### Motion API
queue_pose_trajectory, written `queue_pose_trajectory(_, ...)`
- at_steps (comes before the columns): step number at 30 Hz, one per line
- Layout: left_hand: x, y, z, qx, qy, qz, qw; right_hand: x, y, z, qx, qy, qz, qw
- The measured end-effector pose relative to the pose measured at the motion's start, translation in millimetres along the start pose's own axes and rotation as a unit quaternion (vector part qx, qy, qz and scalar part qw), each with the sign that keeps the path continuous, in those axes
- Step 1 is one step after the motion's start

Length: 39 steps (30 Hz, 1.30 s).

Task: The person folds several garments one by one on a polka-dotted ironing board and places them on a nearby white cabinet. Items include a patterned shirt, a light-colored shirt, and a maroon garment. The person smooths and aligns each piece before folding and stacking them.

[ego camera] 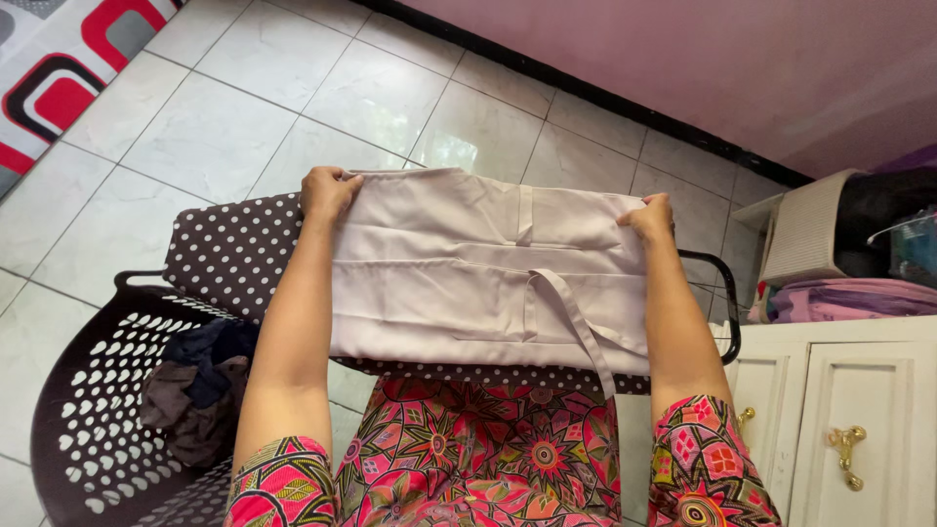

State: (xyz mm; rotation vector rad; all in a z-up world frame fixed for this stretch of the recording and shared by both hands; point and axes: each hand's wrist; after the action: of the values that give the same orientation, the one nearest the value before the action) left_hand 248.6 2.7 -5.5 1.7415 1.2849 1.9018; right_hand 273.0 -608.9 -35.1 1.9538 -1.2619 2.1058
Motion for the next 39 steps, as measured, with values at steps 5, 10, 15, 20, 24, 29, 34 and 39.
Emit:
queue_pose_trajectory(5,7.5,-5.7,-14.5,-0.065,0.005,-0.128,0.990,1.7,4.2,2.4,-0.013,-0.046,0.207,0.977)
queue_pose_trajectory(10,32.8,-6.5,-48.0,-0.197,0.038,-0.246,0.948,14.9,19.2,-17.1,0.029,-0.058,0.407,0.911)
queue_pose_trajectory(15,69.5,-25.7,-127.6,-0.365,0.137,-0.155,0.908,54.1,68.7,-88.0,0.155,-0.015,0.440,0.885)
queue_pose_trajectory(20,85.2,-54.6,-198.3,-0.283,0.029,-0.112,0.952,75.1,114.1,-183.7,0.118,-0.065,0.377,0.916)
queue_pose_trajectory(24,86.8,-66.6,-210.5,-0.282,0.035,-0.130,0.950,82.1,126.0,-217.0,0.281,0.042,0.204,0.937)
queue_pose_trajectory(29,91.3,-68.1,-220.1,-0.313,0.031,-0.096,0.944,83.6,141.8,-219.9,0.249,0.066,0.120,0.959)
queue_pose_trajectory(34,99.3,-67.7,-237.6,-0.328,0.069,0.056,0.940,70.6,161.5,-201.9,0.215,0.008,0.088,0.973)
queue_pose_trajectory(39,65.5,-36.1,-235.3,-0.340,0.129,0.041,0.931,73.8,164.1,-187.5,0.232,-0.026,0.031,0.972)
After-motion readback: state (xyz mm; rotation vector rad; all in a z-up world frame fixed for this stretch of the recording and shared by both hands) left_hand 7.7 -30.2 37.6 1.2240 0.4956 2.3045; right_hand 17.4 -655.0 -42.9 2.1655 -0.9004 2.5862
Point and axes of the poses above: each hand's wrist, its own z-axis towards the middle knuckle, its own x-axis out of the back of the hand, y = z × x, and after that the axes turned 4 degrees about -z, right-handed
